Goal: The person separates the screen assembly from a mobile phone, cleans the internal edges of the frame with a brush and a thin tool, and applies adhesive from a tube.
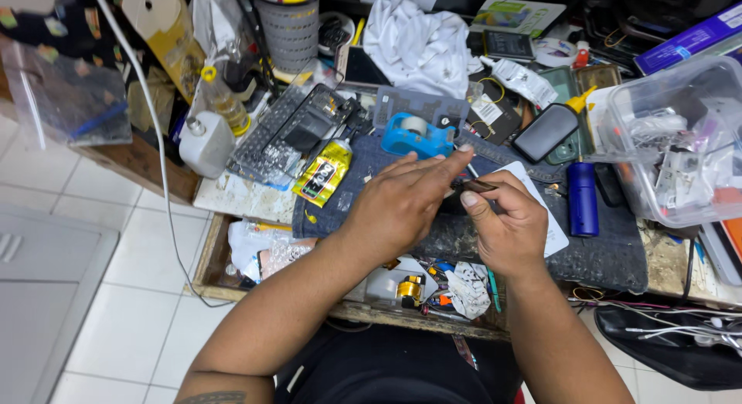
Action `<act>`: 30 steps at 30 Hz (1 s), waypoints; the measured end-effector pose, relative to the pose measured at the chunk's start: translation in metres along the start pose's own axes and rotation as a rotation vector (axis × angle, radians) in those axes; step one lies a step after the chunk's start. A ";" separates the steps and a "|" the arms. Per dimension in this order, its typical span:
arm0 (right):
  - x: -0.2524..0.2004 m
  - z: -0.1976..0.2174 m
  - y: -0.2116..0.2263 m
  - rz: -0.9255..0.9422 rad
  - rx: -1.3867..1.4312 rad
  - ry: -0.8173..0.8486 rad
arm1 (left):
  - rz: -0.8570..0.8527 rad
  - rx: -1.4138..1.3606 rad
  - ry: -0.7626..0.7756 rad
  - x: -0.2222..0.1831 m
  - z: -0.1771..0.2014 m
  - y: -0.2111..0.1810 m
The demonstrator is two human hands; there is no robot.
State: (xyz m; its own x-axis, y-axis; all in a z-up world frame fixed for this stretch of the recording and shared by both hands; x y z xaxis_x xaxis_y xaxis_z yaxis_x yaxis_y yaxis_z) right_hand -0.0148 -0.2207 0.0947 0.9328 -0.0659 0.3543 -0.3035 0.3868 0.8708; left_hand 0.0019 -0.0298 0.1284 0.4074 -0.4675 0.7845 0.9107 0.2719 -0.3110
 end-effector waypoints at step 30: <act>-0.031 0.044 -0.011 0.211 0.083 -0.041 | 0.409 -0.579 -0.256 -0.018 -0.069 -0.017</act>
State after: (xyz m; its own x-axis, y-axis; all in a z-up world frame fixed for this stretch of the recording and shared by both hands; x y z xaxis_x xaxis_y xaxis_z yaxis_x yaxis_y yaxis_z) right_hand -0.0490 -0.2633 0.0886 0.8388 -0.0296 0.5436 -0.5075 0.3191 0.8004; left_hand -0.0163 -0.0839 0.0831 0.7564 -0.1951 0.6243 0.6093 -0.1370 -0.7810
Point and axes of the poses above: each hand's wrist, its own x-axis towards the middle knuckle, its own z-axis out of the back of the hand, y = z × x, the point moved 3 cm from there along x, towards the middle knuckle, and after that the axes turned 13 degrees about -z, right-handed, at the moved point
